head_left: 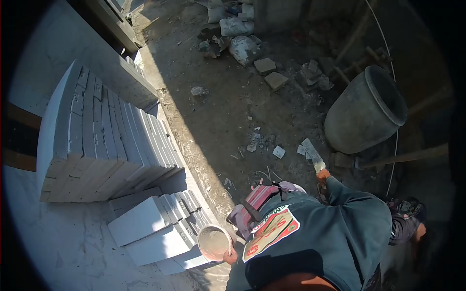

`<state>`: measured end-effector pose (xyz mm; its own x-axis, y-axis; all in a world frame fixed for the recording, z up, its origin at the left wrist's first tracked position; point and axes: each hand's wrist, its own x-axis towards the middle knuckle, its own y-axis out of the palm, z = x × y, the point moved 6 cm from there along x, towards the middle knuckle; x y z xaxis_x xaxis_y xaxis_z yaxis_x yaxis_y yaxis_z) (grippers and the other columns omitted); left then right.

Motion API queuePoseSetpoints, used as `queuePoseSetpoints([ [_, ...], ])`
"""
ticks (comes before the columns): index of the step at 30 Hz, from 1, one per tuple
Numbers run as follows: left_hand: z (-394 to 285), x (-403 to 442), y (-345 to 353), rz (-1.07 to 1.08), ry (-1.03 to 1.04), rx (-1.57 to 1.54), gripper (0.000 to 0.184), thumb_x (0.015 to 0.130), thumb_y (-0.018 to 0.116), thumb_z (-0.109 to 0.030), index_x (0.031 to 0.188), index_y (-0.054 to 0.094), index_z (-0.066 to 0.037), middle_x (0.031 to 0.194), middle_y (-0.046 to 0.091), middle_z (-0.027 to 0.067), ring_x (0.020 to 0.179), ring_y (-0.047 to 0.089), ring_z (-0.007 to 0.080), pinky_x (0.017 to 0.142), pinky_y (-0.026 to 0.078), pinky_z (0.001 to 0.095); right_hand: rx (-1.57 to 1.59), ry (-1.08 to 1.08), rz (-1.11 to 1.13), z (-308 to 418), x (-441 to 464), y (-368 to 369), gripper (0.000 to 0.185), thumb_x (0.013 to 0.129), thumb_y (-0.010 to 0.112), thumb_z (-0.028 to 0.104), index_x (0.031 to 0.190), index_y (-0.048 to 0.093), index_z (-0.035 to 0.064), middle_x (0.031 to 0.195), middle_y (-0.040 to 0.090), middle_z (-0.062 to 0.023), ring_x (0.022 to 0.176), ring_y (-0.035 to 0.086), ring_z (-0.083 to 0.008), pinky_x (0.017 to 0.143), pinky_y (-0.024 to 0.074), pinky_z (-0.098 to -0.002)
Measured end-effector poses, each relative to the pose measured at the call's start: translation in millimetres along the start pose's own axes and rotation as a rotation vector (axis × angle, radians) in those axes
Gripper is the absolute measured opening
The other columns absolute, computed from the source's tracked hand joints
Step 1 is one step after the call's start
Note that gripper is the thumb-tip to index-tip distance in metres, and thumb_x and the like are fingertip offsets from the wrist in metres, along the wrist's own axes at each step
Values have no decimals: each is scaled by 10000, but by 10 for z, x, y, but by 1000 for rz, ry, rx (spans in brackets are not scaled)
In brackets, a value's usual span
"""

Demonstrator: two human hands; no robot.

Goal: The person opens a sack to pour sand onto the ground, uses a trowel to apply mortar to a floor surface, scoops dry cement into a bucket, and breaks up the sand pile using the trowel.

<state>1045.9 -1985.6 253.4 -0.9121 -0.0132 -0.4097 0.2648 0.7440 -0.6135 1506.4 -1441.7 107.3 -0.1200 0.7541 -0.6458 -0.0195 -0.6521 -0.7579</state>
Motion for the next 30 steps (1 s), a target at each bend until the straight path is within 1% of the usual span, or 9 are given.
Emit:
queuePoseSetpoints([
  [3, -606, 596, 335, 73, 50, -67, 177, 784, 657, -33, 851, 573, 108, 786, 582, 152, 736, 592, 209, 693, 498, 339, -380, -206, 57, 817, -64, -767, 241, 828, 539, 196, 945, 692, 51, 1012, 658, -194, 948, 644, -334, 782, 520, -407],
  [6, -1150, 1228, 683, 144, 172, -89, 177, 783, 653, -13, 879, 572, 111, 822, 589, 156, 763, 596, 212, 716, 510, 334, 298, 200, 61, 1393, -24, -1463, 321, 847, 516, 220, 998, 650, -30, 1073, 635, -230, 981, 618, -393, 811, 506, -441],
  [8, -1524, 1667, 942, 183, 338, -117, 181, 783, 651, 0, 898, 571, 114, 845, 595, 158, 781, 598, 214, 732, 517, 331, 339, 219, -2, 1633, 280, -1623, 342, 835, 532, 230, 992, 627, -59, 1034, 636, -251, 959, 627, -390, 791, 508, -441],
  [11, -1613, 2727, 1549, 317, -62, -866, 132, 787, 606, 62, 895, 555, 118, 922, 577, 178, 878, 580, 212, 807, 509, 334, 433, 242, -126, 2111, 726, -1888, 404, 810, 564, 248, 981, 581, -117, 956, 638, -293, 915, 645, -382, 749, 513, -442],
  [14, -3035, 3134, 1838, 417, 356, -65, 181, 807, 584, 22, 958, 533, 107, 981, 557, 212, 936, 564, 246, 896, 494, 379, 689, 367, -49, 2501, 946, -1986, 364, 774, 608, 232, 860, 589, -122, 747, 640, -272, 715, 666, -384, 606, 512, -453],
  [16, -3352, 3915, 2225, 399, 396, 10, 164, 782, 557, 16, 927, 531, 88, 944, 553, 186, 896, 572, 275, 875, 503, 413, 612, 373, -123, 2542, 1225, -1815, 333, 776, 597, 225, 796, 598, -108, 654, 617, -254, 661, 643, -402, 594, 490, -481],
  [19, -3995, 4845, 2838, 332, -552, -949, 35, 747, 504, 38, 748, 516, 71, 827, 531, 141, 802, 555, 283, 825, 522, 429, 440, 408, -182, 2627, 1255, -1632, 285, 787, 589, 223, 818, 626, -57, 677, 625, -232, 697, 629, -413, 627, 483, -494],
  [25, -6120, 5947, 3694, 244, -459, -773, 55, 721, 568, 51, 766, 536, 51, 735, 559, 122, 624, 562, 249, 588, 546, 380, 141, -25, -545, 3253, 1636, -1281, 252, 755, 612, 192, 562, 572, 35, 568, 523, -128, 511, 495, -306, 479, 373, -477],
  [30, -7621, 6617, 4674, 308, -400, -767, 147, 689, 556, 134, 813, 506, 74, 760, 550, 139, 643, 577, 262, 654, 570, 445, -33, 33, -2, 4251, 2634, -2095, 264, 773, 587, 224, 792, 640, -34, 790, 643, -255, 792, 623, -446, 689, 500, -501],
])
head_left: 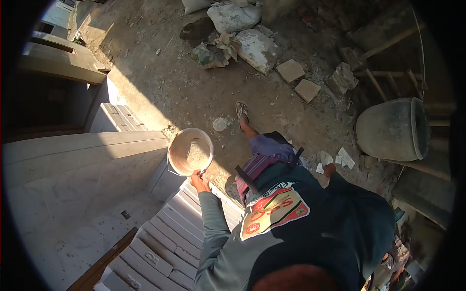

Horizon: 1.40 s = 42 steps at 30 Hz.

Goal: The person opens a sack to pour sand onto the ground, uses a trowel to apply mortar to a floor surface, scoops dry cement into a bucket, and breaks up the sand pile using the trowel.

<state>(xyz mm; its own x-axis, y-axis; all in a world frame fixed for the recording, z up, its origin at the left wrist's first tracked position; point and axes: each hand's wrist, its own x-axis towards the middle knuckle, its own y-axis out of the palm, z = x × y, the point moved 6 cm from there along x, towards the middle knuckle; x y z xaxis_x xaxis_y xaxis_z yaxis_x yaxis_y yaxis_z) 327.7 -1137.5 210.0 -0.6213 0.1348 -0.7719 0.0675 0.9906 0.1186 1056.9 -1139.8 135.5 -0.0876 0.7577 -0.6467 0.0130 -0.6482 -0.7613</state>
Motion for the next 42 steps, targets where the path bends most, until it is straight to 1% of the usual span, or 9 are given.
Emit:
queuePoseSetpoints([
  [7, -705, 446, 2188, 204, 53, 56, 409, 722, 523, 138, 1100, 513, -18, 985, 575, 135, 818, 603, 284, 725, 562, 490, 563, 286, -261, 1392, 2287, -1782, 310, 808, 560, 247, 785, 614, -57, 798, 613, -287, 829, 618, -441, 742, 488, -522],
  [8, -811, 622, 2438, 249, 70, 77, 405, 732, 514, 135, 1102, 515, -30, 995, 573, 127, 833, 603, 282, 728, 562, 488, 53, -175, -153, 1577, 2887, -1700, 339, 831, 545, 264, 805, 601, -69, 767, 604, -282, 812, 620, -433, 753, 488, -527],
  [12, -1249, 709, 3453, 363, 137, 182, 403, 725, 503, 147, 1099, 496, -4, 1010, 579, 117, 831, 619, 248, 728, 580, 423, 935, 82, -97, 2864, 3593, -3644, 391, 838, 605, 315, 892, 587, -72, 759, 619, -210, 692, 632, -345, 631, 456, -446],
  [14, -1444, 826, 3948, 342, 117, 200, 396, 720, 501, 145, 1089, 488, 2, 1019, 583, 131, 821, 628, 249, 745, 589, 431, 953, 35, -13, 3577, 3775, -4481, 372, 862, 595, 302, 973, 586, -53, 812, 624, -219, 729, 619, -357, 675, 458, -449],
  [16, -1595, 1095, 4363, 323, 117, 260, 391, 697, 517, 143, 1062, 486, 8, 957, 592, 141, 769, 628, 245, 703, 600, 422, 880, -115, -54, 4063, 4257, -4722, 443, 917, 579, 332, 1164, 523, -31, 659, 540, -81, 434, 488, -147, 399, 388, -335],
  [19, -1756, 1541, 5005, 292, 92, 383, 305, 682, 533, 139, 939, 459, -7, 804, 560, 98, 626, 581, 181, 598, 594, 363, 888, -85, 18, 4778, 4634, -5199, 456, 913, 577, 328, 1192, 512, -27, 779, 605, -147, 579, 598, -236, 520, 462, -395],
  [24, -1668, 2741, 6137, 418, -123, 545, 267, 715, 521, 127, 929, 445, -14, 763, 546, 91, 570, 494, 149, 511, 452, 293, 803, 51, 5, 5575, 5744, -5022, 468, 915, 541, 335, 1217, 498, -19, 1132, 585, -242, 1078, 543, -426, 887, 428, -487],
  [35, -660, 4620, 7443, 337, -129, 832, 353, 765, 584, 92, 1075, 483, -45, 1006, 533, 98, 838, 552, 223, 794, 505, 443, 668, 592, -80, 5422, 8400, -3736, 365, 941, 500, 308, 1184, 533, 38, 1154, 570, -224, 1015, 570, -422, 842, 454, -548],
  [42, -83, 5067, 7316, 242, -139, 879, 351, 807, 577, 71, 1126, 460, -20, 1072, 550, 140, 942, 590, 257, 865, 519, 448, 643, 450, -383, 5100, 9674, -2654, 356, 969, 452, 305, 1171, 553, 30, 1156, 587, -196, 1036, 564, -401, 864, 443, -501],
])
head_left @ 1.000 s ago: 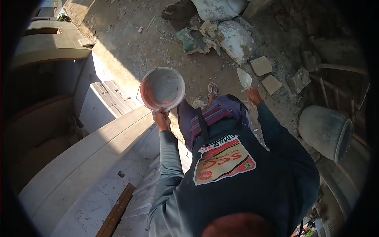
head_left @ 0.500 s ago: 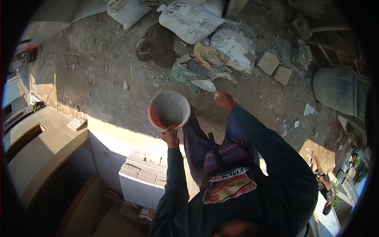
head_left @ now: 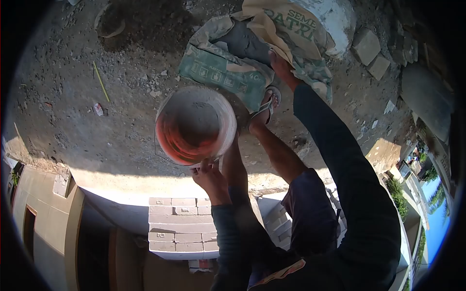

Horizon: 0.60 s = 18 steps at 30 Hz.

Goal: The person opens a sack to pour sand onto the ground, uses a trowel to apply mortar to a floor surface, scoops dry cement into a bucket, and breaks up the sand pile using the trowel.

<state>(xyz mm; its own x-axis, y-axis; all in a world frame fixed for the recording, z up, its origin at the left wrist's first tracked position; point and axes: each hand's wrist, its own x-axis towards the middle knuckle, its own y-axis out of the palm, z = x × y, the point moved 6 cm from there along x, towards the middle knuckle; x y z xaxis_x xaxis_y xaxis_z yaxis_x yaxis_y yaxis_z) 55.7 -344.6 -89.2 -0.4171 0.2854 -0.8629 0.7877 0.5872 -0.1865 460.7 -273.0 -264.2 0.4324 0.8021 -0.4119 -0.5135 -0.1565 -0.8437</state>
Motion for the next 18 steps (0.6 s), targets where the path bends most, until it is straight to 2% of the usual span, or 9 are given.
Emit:
queuePoseSetpoints([
  [3, -7, -79, 144, -18, -53, 57, 371, 810, 563, 79, 1154, 459, -13, 1113, 542, 152, 968, 593, 267, 877, 526, 453, -74, -53, 74, 1, 120, 268, 371, 949, 469, 327, 1141, 595, 35, 1084, 624, -223, 1032, 572, -411, 857, 440, -448],
  [5, -24, -63, 248, -31, -55, 28, 404, 763, 576, 81, 1121, 462, -67, 1059, 567, 116, 913, 589, 235, 792, 498, 389, 243, -51, 153, -46, 236, 428, 321, 932, 478, 312, 1013, 627, 40, 968, 641, -225, 928, 590, -431, 835, 464, -438],
  [7, 18, -29, 222, -31, -68, 58, 438, 761, 574, 84, 1152, 458, -74, 1077, 559, 116, 921, 589, 239, 799, 500, 398, 303, -30, 178, -30, 176, 475, 358, 943, 458, 331, 1050, 608, 23, 985, 628, -237, 960, 585, -424, 836, 444, -450],
  [9, 41, -30, 222, -62, -65, 63, 393, 803, 552, 91, 1172, 461, -10, 1111, 536, 157, 979, 583, 285, 888, 538, 449, 352, -4, 255, 37, 101, 522, 374, 952, 446, 319, 1060, 598, -5, 963, 620, -250, 970, 589, -411, 834, 430, -447],
  [10, 38, -35, 246, -54, -56, 55, 393, 803, 552, 91, 1172, 461, -10, 1111, 536, 157, 979, 583, 285, 888, 538, 449, 397, -41, 449, 144, 130, 501, 392, 962, 433, 311, 1060, 590, -35, 967, 621, -249, 979, 593, -387, 845, 423, -431],
  [11, 24, -46, 255, -60, -46, 62, 384, 802, 550, 93, 1159, 456, -14, 1111, 534, 158, 983, 579, 280, 890, 537, 451, 398, -50, 441, 227, 150, 383, 392, 962, 433, 311, 1060, 590, -35, 967, 621, -249, 979, 593, -387, 845, 423, -431],
  [13, -38, -83, 204, -60, -26, 71, 375, 802, 548, 96, 1146, 451, -17, 1111, 532, 159, 987, 574, 274, 892, 536, 453, 391, 33, 599, 236, 121, 389, 471, 957, 484, 356, 1184, 558, -50, 1103, 627, -220, 1088, 575, -333, 926, 415, -365],
  [17, -119, -180, 86, -77, 53, 140, 351, 797, 573, 78, 1099, 431, -29, 1116, 527, 149, 1010, 560, 248, 857, 534, 426, 476, 67, 483, 217, 10, 134, 471, 956, 494, 365, 1187, 569, -38, 1155, 608, -205, 1107, 566, -319, 941, 414, -364],
  [18, -157, -221, 69, -89, 75, 148, 344, 796, 583, 69, 1085, 426, -32, 1116, 526, 140, 1019, 556, 241, 844, 532, 416, 401, 31, 446, 150, -8, 86, 486, 955, 493, 387, 1194, 574, -28, 1213, 579, -203, 1129, 553, -311, 952, 410, -369],
])
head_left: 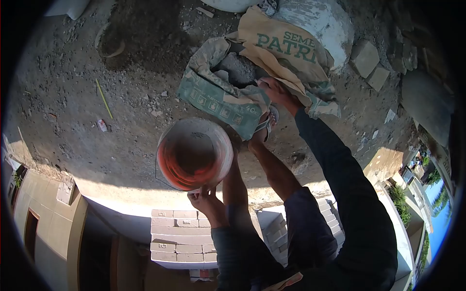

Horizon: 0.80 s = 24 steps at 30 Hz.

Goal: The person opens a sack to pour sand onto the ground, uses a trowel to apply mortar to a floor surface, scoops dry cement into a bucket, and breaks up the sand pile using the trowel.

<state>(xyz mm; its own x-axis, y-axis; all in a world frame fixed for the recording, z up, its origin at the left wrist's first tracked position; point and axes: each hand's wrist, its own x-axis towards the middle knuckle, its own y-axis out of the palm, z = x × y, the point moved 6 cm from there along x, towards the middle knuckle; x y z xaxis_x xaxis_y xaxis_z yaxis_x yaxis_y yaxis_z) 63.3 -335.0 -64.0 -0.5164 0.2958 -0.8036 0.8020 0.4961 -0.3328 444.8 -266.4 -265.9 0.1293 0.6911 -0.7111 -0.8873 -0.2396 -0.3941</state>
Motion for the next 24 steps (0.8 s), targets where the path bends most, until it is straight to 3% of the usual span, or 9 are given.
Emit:
queuePoseSetpoints([
  [5, -172, -146, 83, 25, 76, -40, 368, 792, 600, 52, 1104, 436, -54, 1122, 521, 109, 1023, 554, 231, 822, 515, 396, -182, -148, -76, 140, -308, -246, 519, 942, 506, 427, 1231, 554, -2, 1274, 551, -181, 1195, 512, -298, 984, 393, -382],
  [7, -203, -98, 183, 58, 99, -48, 377, 789, 604, 50, 1110, 439, -60, 1129, 518, 102, 1027, 553, 229, 822, 509, 395, -19, 8, -140, 254, -393, -388, 413, 937, 522, 384, 1145, 602, 36, 1141, 618, -160, 1071, 578, -331, 919, 436, -387],
  [8, -187, -43, 222, 79, 104, -43, 389, 787, 612, 44, 1120, 440, -62, 1136, 518, 102, 1030, 551, 226, 823, 505, 394, 122, 13, -142, 225, -411, -350, 434, 930, 538, 380, 1151, 597, 11, 1170, 601, -191, 1102, 566, -331, 927, 428, -384],
  [11, -139, 161, 404, 94, 135, -38, 403, 789, 624, 35, 1134, 437, -54, 1140, 523, 104, 1008, 561, 214, 796, 516, 378, 79, -72, -43, 215, -436, -327, 454, 927, 544, 372, 1148, 593, -22, 1129, 616, -219, 1073, 591, -330, 893, 446, -385],
  [15, -119, 392, 642, 128, 187, 26, 386, 793, 624, 40, 1123, 434, -31, 1133, 524, 110, 940, 583, 195, 720, 536, 332, 1, -184, -56, 886, -901, -408, 452, 929, 539, 353, 1138, 594, -44, 1072, 635, -239, 1010, 616, -366, 863, 471, -391],
  [18, -90, 522, 689, 142, 227, 46, 372, 790, 629, 40, 1102, 436, -20, 1106, 535, 110, 893, 593, 187, 688, 539, 319, -69, -183, 14, 1204, -1124, -184, 413, 918, 550, 319, 1122, 599, -38, 1004, 652, -241, 953, 624, -399, 828, 490, -416],
  [20, -107, 553, 672, 144, 256, 66, 364, 786, 632, 38, 1089, 437, -17, 1083, 545, 109, 873, 595, 183, 678, 538, 319, -167, -363, -34, 1471, -1239, 56, 381, 896, 565, 275, 1133, 590, -23, 1024, 637, -236, 937, 619, -409, 819, 492, -442],
  [22, -159, 546, 680, 195, 243, 152, 333, 795, 594, 65, 1065, 405, 19, 1055, 519, 151, 925, 572, 201, 754, 534, 339, -237, -337, -10, 1616, -1308, 349, 371, 873, 585, 249, 1140, 587, -8, 1060, 617, -229, 906, 622, -400, 792, 498, -448],
  [24, -288, 464, 710, 188, 209, 130, 322, 791, 596, 64, 1050, 412, 15, 1041, 524, 142, 908, 574, 198, 731, 538, 339, -307, -310, 9, 1708, -1322, 590, 369, 850, 605, 223, 1147, 584, 6, 1096, 598, -222, 876, 625, -392, 764, 505, -453],
])
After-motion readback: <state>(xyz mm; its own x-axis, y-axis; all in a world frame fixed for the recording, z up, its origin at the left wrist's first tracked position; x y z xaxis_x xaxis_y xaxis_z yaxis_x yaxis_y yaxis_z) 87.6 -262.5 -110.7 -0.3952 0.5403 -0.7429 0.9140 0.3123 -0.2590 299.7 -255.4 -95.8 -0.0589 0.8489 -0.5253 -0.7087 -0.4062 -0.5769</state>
